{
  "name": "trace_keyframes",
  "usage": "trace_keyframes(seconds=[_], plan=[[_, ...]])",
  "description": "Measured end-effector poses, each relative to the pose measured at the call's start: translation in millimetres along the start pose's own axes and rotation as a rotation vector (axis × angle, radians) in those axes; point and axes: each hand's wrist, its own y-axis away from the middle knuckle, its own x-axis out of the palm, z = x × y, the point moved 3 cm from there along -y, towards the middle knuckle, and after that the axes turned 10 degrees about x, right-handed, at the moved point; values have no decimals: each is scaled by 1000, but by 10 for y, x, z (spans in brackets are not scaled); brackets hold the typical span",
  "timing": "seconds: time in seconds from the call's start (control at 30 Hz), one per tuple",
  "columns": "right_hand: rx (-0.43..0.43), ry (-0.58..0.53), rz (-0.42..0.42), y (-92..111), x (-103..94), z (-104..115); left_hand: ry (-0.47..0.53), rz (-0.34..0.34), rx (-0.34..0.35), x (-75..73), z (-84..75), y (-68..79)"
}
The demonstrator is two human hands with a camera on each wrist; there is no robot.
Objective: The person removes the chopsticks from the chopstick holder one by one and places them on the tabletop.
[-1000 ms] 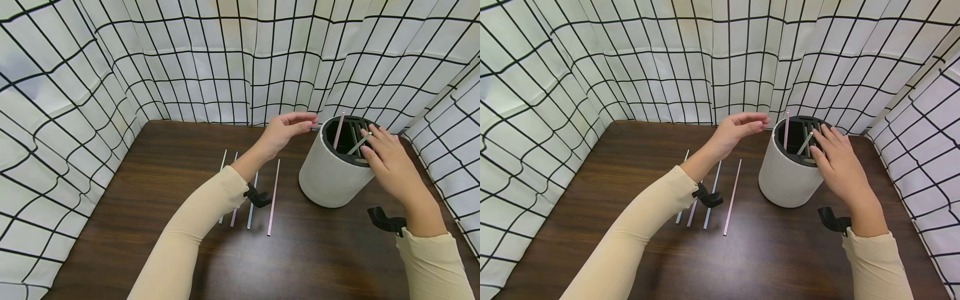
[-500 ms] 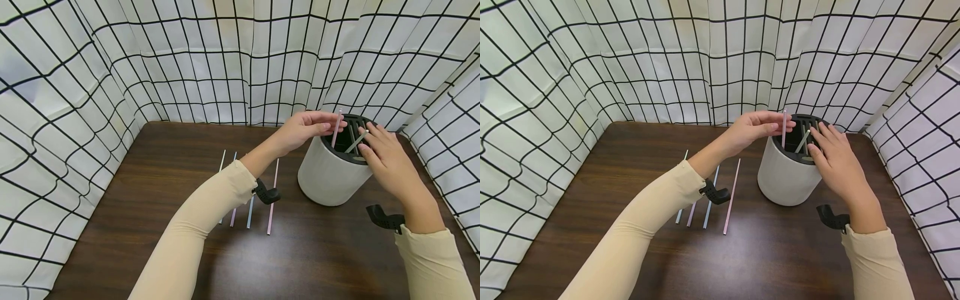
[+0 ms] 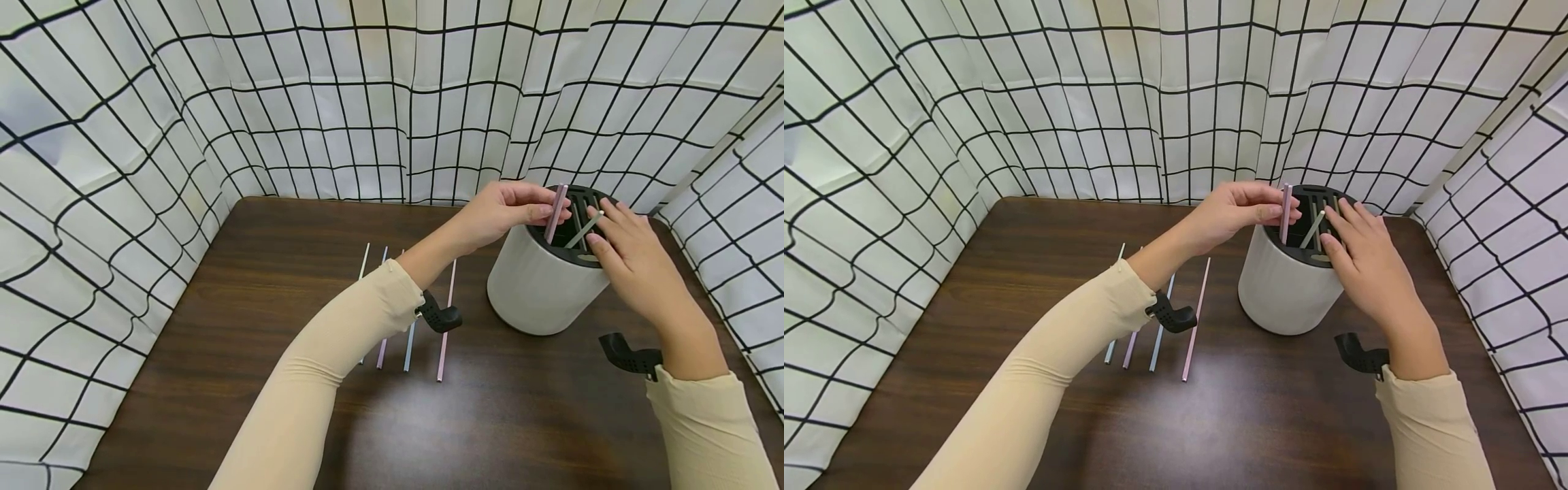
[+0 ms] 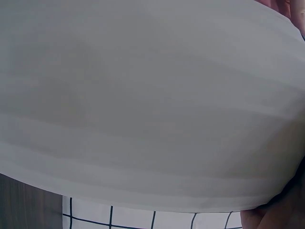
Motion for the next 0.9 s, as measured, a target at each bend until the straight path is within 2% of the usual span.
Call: trace_keyframes(seconds=[0.13,0.23,0.37,0.43,0.63,0.8,0.9], plan=[[-4,-7,-2,4,-2,9,-2,-51,17,0,-29,-13],[-5,-12,-2,6,0,8,-16,-119,45,-13,-135,-33],[-3,-10,-4,6,-4,9,-3,-217,171,-48,-456,-46],[-4,-6,-5,5,-6,15,4,-251,266,-75,-657,-31],[-12,-4,-8,8,-14,30,-28,-375,466,-194,-1159,113],[-19,-11,-1,3,5,25,13,-529,536,-330,-1438,279],[-11,-12,-1,14,4,23,58,-592,523,-408,-1536,369]])
